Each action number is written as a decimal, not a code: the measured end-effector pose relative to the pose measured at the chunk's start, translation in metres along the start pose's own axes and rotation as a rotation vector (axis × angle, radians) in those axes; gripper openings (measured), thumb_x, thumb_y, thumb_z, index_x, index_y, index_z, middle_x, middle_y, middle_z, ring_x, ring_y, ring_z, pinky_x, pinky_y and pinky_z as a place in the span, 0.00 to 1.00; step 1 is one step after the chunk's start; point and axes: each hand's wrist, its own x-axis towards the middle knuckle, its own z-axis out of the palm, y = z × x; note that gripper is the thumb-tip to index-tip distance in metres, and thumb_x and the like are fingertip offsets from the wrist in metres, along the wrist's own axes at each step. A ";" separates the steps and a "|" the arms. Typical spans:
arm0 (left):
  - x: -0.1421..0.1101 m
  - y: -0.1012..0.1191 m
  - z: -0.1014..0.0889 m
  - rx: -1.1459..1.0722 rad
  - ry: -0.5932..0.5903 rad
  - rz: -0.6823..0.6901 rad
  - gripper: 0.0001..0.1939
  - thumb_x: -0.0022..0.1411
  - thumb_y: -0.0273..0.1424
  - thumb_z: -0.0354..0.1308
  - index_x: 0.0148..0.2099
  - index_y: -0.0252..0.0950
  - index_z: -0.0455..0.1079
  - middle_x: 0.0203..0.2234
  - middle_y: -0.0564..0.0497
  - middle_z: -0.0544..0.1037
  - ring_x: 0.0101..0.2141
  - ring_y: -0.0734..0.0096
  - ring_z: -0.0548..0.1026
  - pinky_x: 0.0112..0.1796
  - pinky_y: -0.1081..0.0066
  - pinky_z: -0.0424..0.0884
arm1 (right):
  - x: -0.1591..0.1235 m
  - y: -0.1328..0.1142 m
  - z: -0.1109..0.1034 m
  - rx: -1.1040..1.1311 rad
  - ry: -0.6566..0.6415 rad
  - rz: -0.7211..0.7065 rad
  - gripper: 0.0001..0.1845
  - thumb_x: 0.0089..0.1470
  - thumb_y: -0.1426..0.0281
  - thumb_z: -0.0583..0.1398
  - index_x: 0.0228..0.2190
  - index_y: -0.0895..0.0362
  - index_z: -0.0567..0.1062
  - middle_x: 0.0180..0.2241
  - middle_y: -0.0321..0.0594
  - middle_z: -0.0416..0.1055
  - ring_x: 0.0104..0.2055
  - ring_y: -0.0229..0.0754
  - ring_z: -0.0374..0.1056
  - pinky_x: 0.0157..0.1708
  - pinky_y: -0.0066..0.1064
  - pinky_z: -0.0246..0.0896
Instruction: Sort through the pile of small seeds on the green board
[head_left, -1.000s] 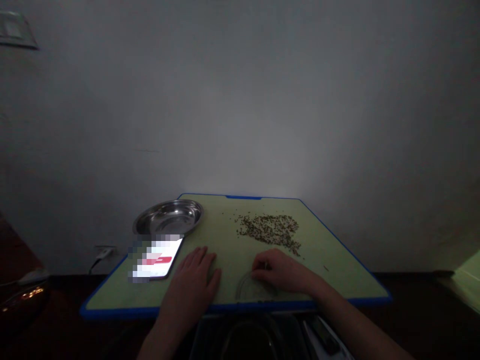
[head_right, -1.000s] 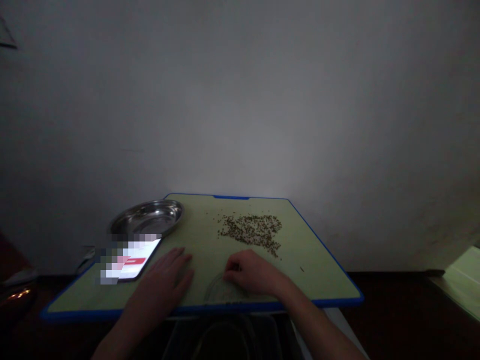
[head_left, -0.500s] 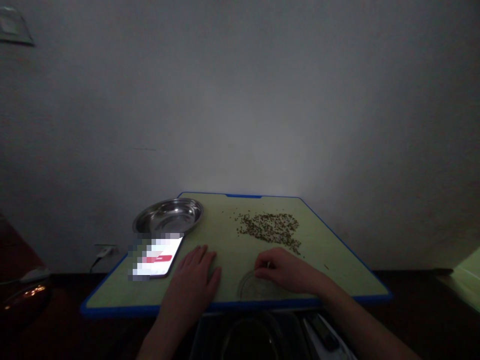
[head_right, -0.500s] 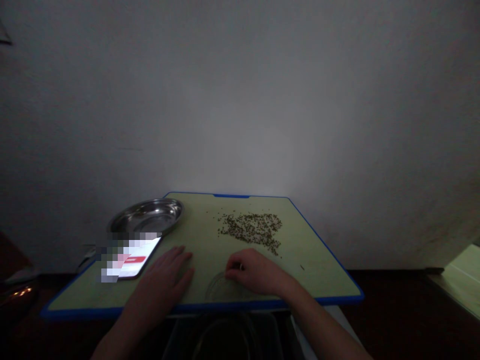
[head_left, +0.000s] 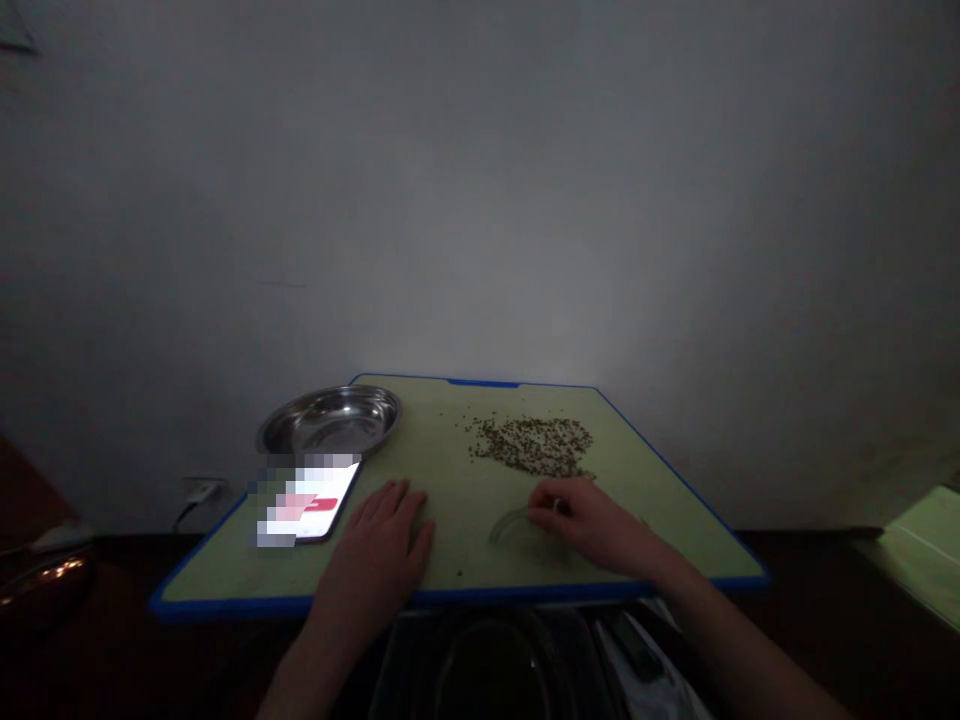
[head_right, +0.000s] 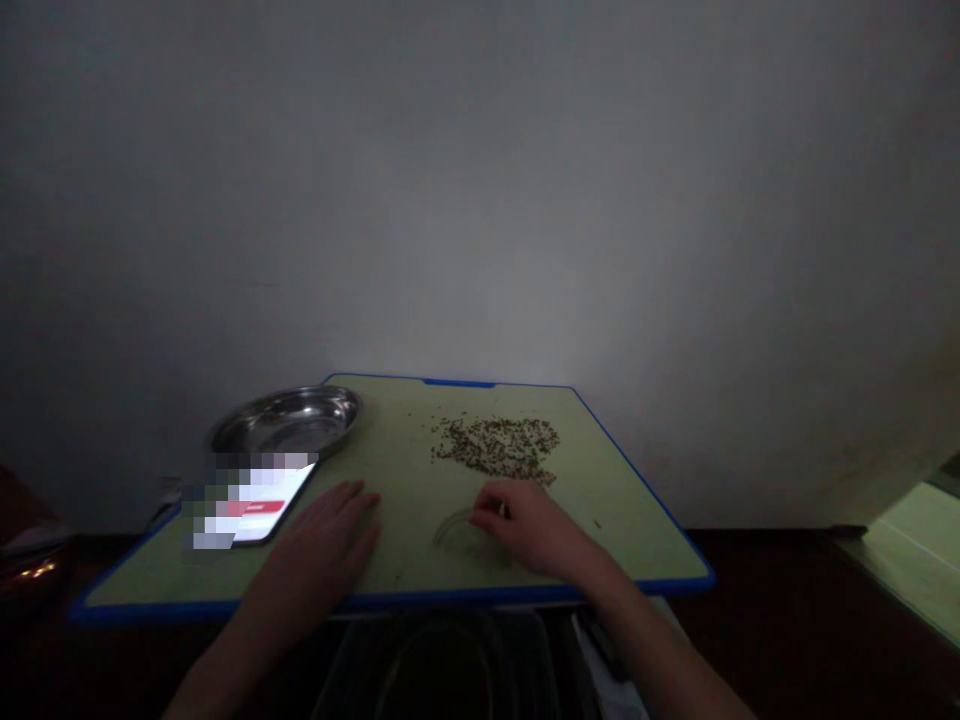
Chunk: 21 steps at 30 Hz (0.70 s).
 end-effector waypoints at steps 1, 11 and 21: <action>0.000 0.000 0.000 -0.002 0.006 0.004 0.21 0.64 0.34 0.45 0.53 0.33 0.69 0.55 0.38 0.70 0.58 0.53 0.65 0.57 0.52 0.61 | 0.005 -0.003 0.007 -0.005 -0.015 -0.025 0.08 0.55 0.70 0.57 0.29 0.58 0.76 0.28 0.37 0.74 0.30 0.38 0.65 0.30 0.27 0.54; -0.001 -0.001 0.001 0.009 0.047 0.024 0.19 0.64 0.32 0.45 0.52 0.34 0.70 0.54 0.39 0.72 0.57 0.55 0.67 0.56 0.52 0.63 | 0.038 -0.016 0.039 0.053 -0.134 -0.138 0.08 0.52 0.70 0.60 0.31 0.59 0.80 0.28 0.38 0.76 0.29 0.36 0.66 0.29 0.25 0.56; -0.002 0.000 0.000 -0.008 0.037 0.012 0.20 0.64 0.33 0.45 0.52 0.33 0.70 0.54 0.38 0.71 0.57 0.53 0.66 0.56 0.52 0.62 | 0.024 -0.016 0.029 0.122 -0.218 -0.122 0.08 0.53 0.70 0.59 0.29 0.60 0.78 0.27 0.37 0.74 0.29 0.36 0.65 0.30 0.25 0.57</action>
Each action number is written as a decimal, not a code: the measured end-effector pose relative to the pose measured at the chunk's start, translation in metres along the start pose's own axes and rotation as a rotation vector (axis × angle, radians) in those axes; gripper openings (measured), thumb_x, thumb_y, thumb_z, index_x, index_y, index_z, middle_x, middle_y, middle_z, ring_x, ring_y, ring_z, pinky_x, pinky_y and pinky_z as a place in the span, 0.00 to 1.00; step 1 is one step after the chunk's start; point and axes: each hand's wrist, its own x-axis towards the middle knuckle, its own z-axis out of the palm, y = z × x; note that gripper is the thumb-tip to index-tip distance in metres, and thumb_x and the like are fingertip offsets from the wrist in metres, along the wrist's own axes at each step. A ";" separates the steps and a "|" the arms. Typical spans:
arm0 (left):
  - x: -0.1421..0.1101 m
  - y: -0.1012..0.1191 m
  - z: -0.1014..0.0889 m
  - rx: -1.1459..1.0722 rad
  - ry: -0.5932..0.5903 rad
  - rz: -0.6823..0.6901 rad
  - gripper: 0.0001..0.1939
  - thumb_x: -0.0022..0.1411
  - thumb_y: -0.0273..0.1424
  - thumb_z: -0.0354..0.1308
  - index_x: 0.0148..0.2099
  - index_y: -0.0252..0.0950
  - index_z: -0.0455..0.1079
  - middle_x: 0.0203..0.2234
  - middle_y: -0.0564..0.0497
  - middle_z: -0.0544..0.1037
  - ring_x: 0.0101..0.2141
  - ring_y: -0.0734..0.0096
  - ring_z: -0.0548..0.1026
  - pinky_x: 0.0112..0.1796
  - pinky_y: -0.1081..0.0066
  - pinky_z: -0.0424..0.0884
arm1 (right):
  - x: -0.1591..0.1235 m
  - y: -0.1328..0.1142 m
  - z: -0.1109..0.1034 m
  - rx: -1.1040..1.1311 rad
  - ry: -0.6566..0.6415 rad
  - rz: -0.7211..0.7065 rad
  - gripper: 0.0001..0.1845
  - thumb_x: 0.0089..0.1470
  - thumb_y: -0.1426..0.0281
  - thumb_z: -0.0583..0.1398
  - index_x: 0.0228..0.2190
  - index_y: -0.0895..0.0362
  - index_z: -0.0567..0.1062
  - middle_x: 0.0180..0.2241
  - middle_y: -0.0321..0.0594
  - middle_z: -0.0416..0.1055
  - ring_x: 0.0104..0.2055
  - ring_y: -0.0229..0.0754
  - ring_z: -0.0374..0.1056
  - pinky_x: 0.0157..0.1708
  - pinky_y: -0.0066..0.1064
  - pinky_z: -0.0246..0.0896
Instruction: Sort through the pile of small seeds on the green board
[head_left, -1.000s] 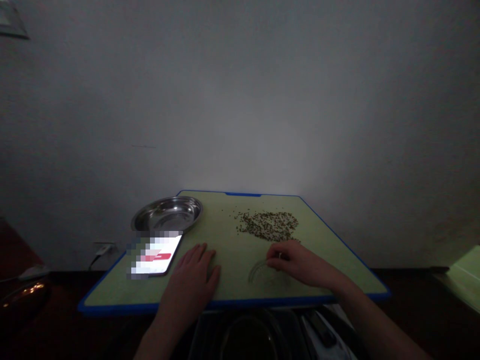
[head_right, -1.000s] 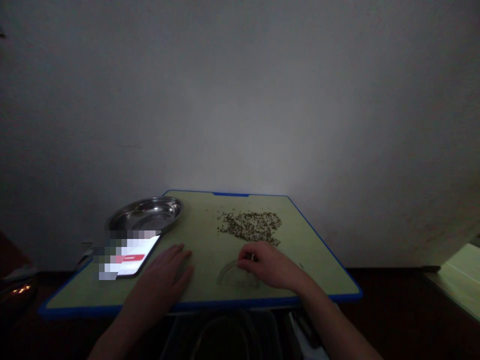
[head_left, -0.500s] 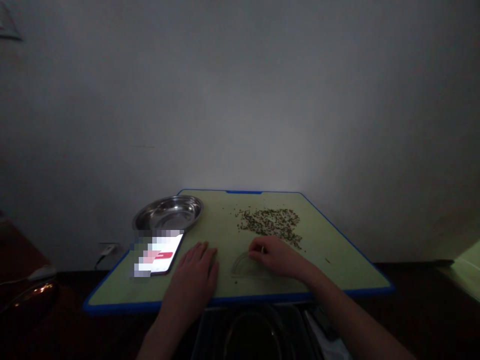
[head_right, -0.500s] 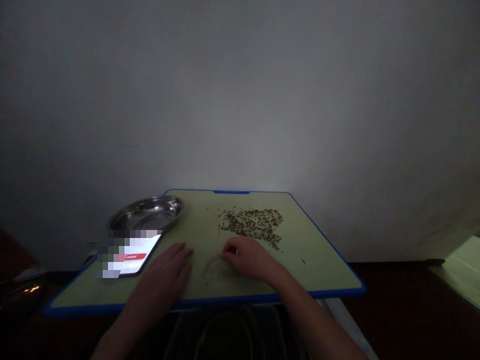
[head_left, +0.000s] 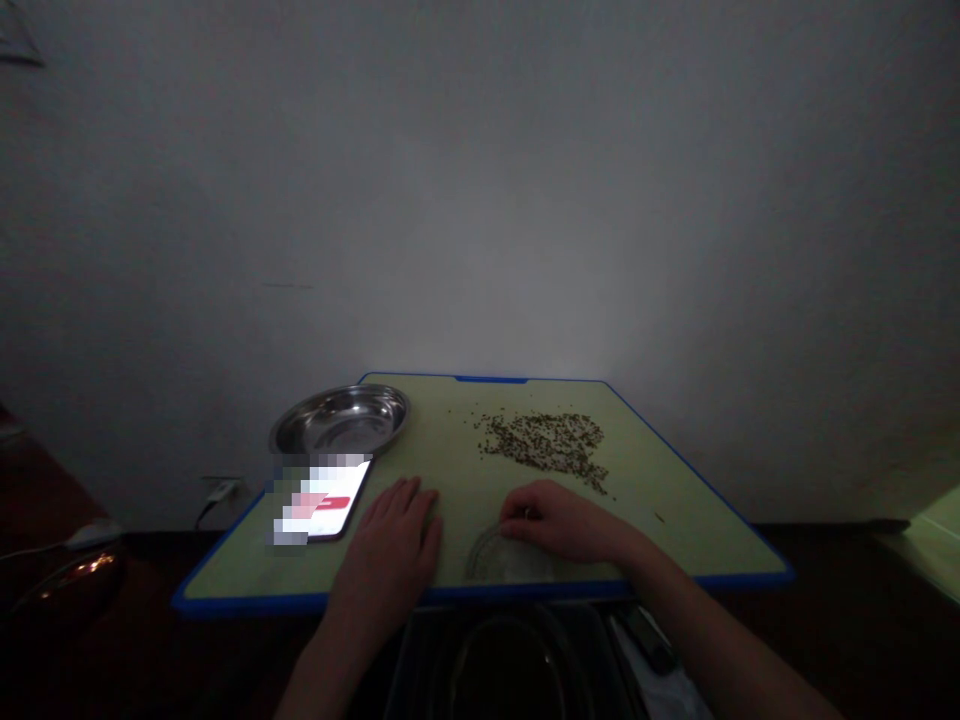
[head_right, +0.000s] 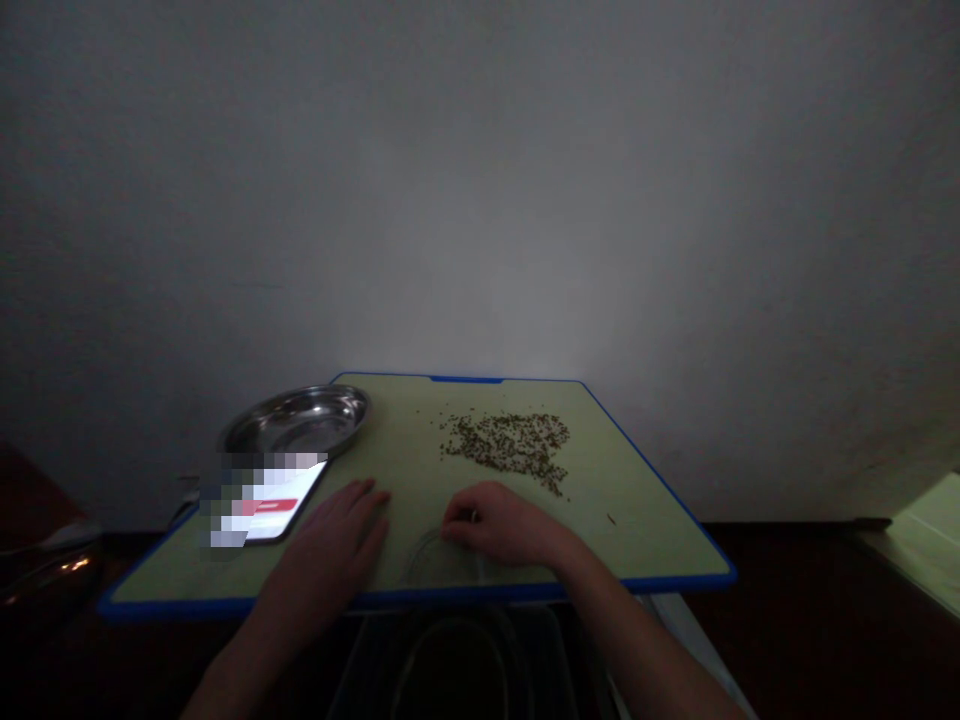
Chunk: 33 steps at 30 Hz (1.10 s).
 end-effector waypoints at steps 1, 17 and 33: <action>0.000 0.000 0.000 0.000 0.003 0.003 0.20 0.64 0.33 0.45 0.52 0.33 0.70 0.54 0.38 0.71 0.57 0.53 0.66 0.56 0.52 0.62 | -0.002 0.000 -0.002 -0.001 0.009 0.007 0.08 0.53 0.70 0.59 0.29 0.59 0.78 0.27 0.37 0.74 0.29 0.36 0.65 0.30 0.25 0.57; 0.003 -0.003 0.000 0.013 0.012 0.020 0.21 0.62 0.35 0.44 0.52 0.34 0.71 0.54 0.39 0.73 0.56 0.53 0.68 0.55 0.51 0.65 | -0.090 0.097 -0.107 0.024 0.347 0.377 0.16 0.44 0.57 0.61 0.25 0.58 0.73 0.22 0.35 0.67 0.22 0.35 0.60 0.21 0.26 0.56; 0.004 -0.008 0.001 0.016 0.004 -0.008 0.23 0.62 0.38 0.44 0.52 0.37 0.71 0.55 0.41 0.72 0.56 0.53 0.68 0.55 0.51 0.65 | 0.053 0.100 -0.078 -0.336 0.423 0.297 0.09 0.52 0.67 0.60 0.27 0.60 0.76 0.27 0.40 0.74 0.29 0.38 0.64 0.28 0.27 0.53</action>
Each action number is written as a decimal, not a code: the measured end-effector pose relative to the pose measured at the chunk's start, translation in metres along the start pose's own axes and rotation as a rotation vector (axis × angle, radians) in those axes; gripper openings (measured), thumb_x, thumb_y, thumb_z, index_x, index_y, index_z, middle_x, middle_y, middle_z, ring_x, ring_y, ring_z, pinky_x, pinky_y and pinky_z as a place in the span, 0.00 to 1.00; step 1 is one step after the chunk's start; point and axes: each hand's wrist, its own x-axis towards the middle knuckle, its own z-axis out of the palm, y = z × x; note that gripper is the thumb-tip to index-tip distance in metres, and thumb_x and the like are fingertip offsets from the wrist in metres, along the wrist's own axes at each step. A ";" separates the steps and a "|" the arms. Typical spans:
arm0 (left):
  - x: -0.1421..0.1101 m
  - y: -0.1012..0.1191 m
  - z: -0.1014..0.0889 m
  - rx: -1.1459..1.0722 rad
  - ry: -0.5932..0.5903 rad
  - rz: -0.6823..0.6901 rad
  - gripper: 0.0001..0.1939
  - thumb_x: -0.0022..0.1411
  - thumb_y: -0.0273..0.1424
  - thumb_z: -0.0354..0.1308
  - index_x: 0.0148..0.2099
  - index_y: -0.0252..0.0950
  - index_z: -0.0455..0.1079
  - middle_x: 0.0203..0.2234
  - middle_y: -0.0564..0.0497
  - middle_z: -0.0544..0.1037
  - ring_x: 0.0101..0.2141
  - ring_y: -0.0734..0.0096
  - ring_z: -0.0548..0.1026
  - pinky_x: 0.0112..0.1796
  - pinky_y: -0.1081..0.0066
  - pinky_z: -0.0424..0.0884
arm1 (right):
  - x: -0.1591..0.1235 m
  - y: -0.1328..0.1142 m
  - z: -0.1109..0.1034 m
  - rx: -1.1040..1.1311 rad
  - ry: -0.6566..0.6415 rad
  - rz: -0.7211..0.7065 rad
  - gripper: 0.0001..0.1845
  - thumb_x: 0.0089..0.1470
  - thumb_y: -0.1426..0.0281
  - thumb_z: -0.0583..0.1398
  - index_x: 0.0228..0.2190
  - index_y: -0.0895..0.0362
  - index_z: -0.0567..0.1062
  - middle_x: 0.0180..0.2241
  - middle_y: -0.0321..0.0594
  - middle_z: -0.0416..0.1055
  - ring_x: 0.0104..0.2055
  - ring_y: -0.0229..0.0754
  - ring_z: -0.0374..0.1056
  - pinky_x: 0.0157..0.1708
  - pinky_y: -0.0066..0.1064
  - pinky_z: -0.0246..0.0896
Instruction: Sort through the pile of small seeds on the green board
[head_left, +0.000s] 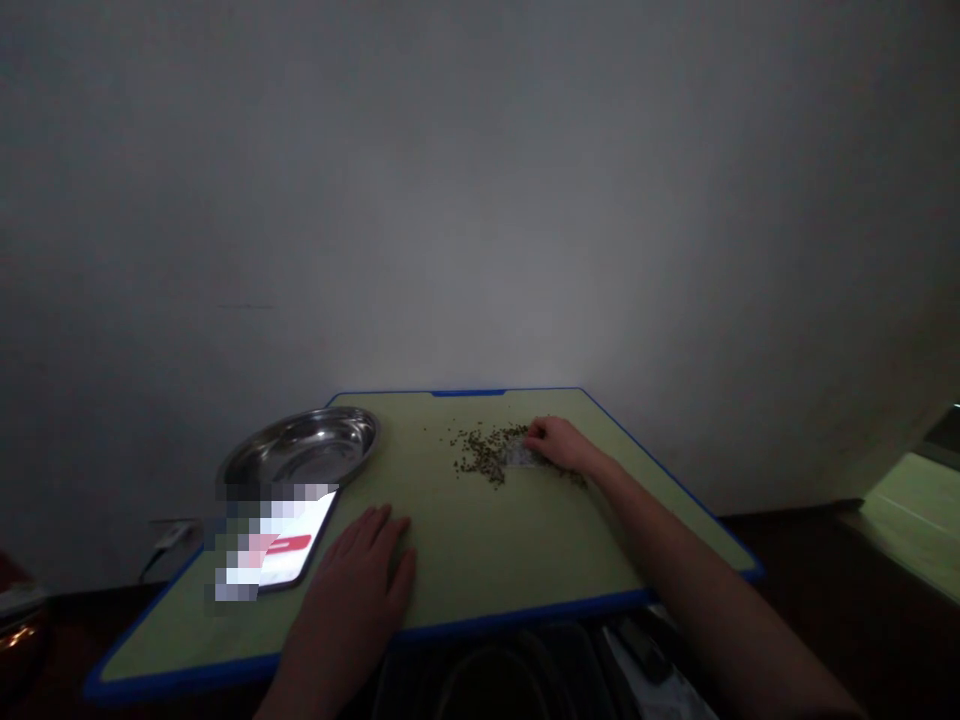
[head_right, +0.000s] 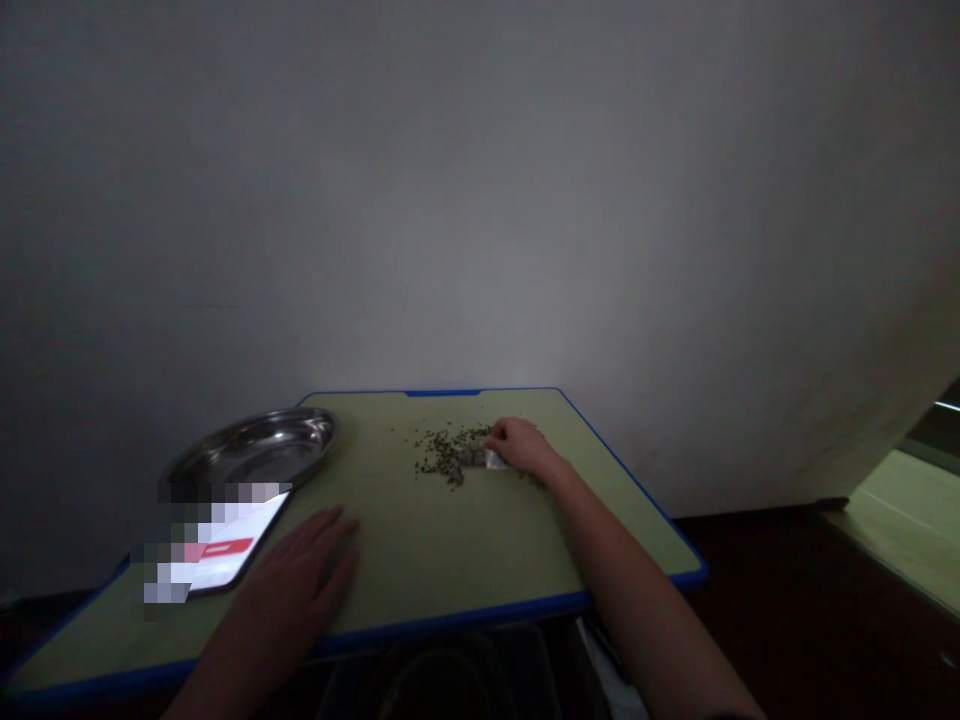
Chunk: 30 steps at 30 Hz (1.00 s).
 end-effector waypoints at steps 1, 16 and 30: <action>0.000 0.000 0.000 0.001 0.000 -0.002 0.22 0.62 0.38 0.44 0.52 0.37 0.71 0.54 0.42 0.73 0.56 0.54 0.69 0.55 0.51 0.65 | 0.005 0.000 0.000 -0.010 0.012 0.001 0.09 0.53 0.67 0.60 0.28 0.60 0.76 0.27 0.41 0.74 0.29 0.38 0.64 0.28 0.27 0.53; 0.000 0.001 0.000 -0.013 -0.040 -0.014 0.23 0.61 0.38 0.45 0.52 0.36 0.71 0.55 0.40 0.72 0.56 0.52 0.68 0.55 0.50 0.64 | 0.003 -0.004 -0.015 -0.239 0.139 -0.038 0.08 0.57 0.73 0.54 0.35 0.59 0.73 0.38 0.45 0.74 0.40 0.42 0.67 0.38 0.29 0.56; -0.002 0.003 0.000 -0.051 0.014 -0.001 0.21 0.61 0.37 0.47 0.51 0.37 0.71 0.54 0.40 0.73 0.56 0.51 0.68 0.54 0.49 0.65 | -0.066 -0.023 -0.025 -0.362 0.028 -0.232 0.07 0.56 0.72 0.54 0.32 0.56 0.73 0.34 0.41 0.74 0.35 0.41 0.67 0.33 0.29 0.54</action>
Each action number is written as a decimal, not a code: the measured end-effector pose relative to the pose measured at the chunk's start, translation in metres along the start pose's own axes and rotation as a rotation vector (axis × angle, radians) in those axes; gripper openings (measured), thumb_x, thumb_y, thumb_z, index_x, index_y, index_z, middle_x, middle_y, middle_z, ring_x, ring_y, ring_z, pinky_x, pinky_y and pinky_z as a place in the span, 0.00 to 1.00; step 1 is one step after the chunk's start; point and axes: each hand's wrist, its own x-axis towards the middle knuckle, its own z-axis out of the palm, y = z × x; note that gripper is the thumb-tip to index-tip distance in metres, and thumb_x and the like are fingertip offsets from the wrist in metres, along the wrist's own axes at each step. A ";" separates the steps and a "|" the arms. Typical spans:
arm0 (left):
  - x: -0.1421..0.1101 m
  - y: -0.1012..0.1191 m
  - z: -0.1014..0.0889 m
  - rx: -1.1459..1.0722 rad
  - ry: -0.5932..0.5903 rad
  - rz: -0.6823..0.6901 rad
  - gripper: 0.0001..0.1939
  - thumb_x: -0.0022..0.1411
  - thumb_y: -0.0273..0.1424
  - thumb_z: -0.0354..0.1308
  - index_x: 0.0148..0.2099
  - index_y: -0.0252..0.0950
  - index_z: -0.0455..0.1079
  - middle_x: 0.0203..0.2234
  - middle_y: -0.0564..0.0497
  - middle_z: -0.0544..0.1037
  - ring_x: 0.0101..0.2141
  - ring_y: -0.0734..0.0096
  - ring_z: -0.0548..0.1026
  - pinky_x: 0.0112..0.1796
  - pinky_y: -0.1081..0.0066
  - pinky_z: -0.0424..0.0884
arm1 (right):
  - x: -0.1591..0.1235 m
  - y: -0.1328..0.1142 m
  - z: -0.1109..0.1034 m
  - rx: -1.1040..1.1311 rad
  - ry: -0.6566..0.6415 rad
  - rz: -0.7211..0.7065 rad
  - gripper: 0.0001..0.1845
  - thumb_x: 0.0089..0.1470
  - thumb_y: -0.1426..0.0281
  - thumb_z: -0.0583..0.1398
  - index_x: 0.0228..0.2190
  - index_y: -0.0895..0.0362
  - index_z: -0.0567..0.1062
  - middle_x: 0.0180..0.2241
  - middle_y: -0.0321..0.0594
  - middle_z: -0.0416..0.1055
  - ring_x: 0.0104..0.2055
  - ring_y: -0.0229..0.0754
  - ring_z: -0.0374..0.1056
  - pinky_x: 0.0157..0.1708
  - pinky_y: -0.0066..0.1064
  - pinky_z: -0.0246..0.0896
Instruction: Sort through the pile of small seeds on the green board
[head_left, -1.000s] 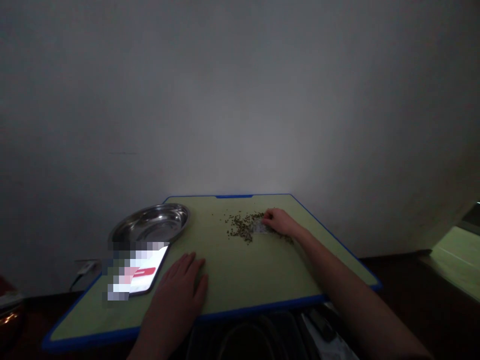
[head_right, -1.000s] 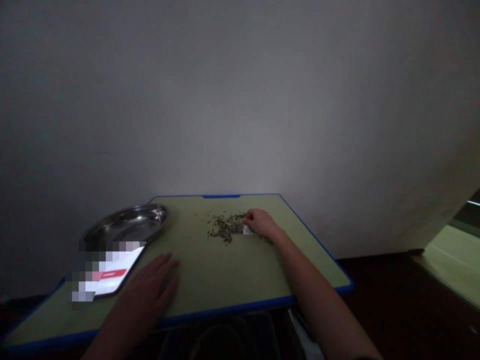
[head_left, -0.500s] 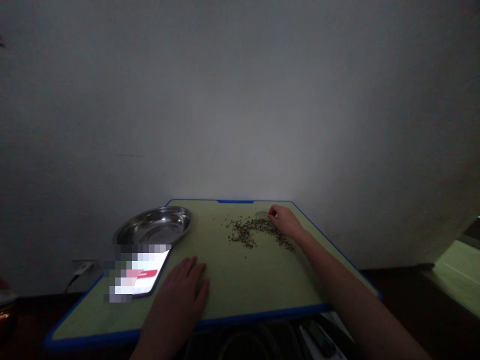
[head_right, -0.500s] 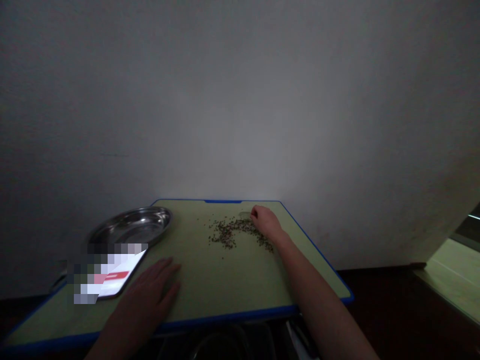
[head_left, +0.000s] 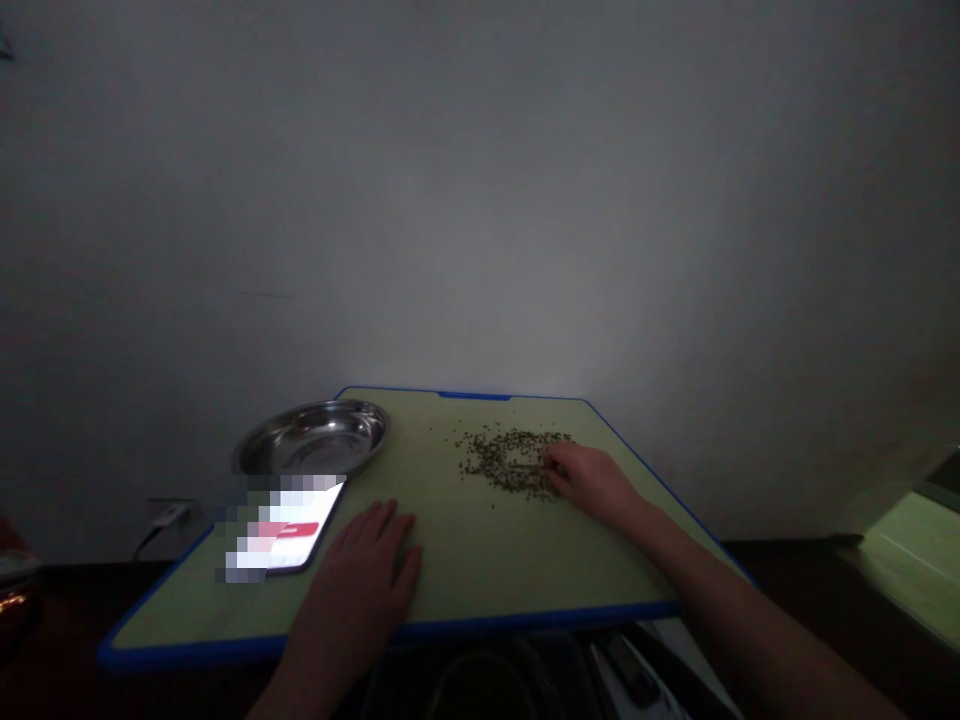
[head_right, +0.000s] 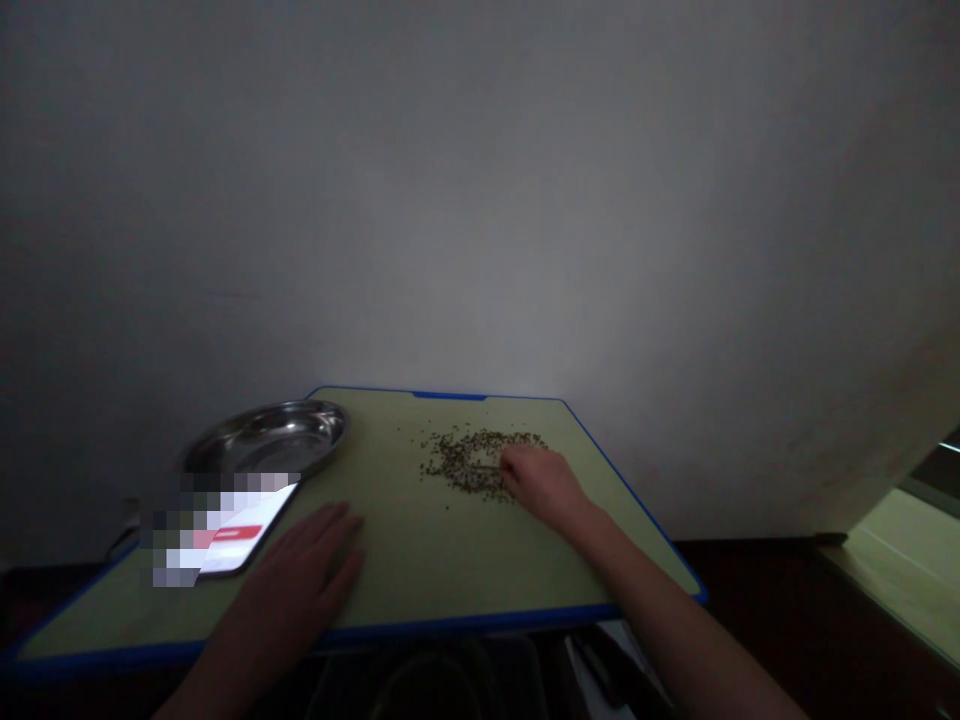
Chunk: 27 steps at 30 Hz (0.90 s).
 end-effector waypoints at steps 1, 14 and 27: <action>0.000 0.001 -0.001 0.004 -0.010 -0.003 0.21 0.61 0.37 0.47 0.51 0.36 0.71 0.54 0.40 0.72 0.56 0.51 0.68 0.54 0.49 0.65 | -0.002 0.002 -0.002 0.035 0.035 0.019 0.07 0.56 0.72 0.55 0.32 0.56 0.73 0.33 0.41 0.74 0.34 0.41 0.67 0.32 0.29 0.54; 0.000 0.002 -0.001 -0.008 0.008 -0.006 0.21 0.60 0.38 0.46 0.51 0.37 0.72 0.53 0.41 0.73 0.55 0.52 0.69 0.53 0.49 0.66 | -0.035 0.041 -0.005 0.605 0.001 0.133 0.10 0.53 0.64 0.57 0.31 0.57 0.74 0.28 0.38 0.72 0.30 0.40 0.65 0.30 0.30 0.58; -0.001 -0.002 0.004 0.022 0.031 0.009 0.21 0.61 0.39 0.46 0.51 0.38 0.71 0.54 0.43 0.73 0.55 0.53 0.68 0.54 0.51 0.65 | -0.039 0.023 0.009 0.638 -0.110 0.217 0.05 0.50 0.70 0.57 0.28 0.58 0.72 0.21 0.32 0.65 0.22 0.35 0.60 0.23 0.26 0.54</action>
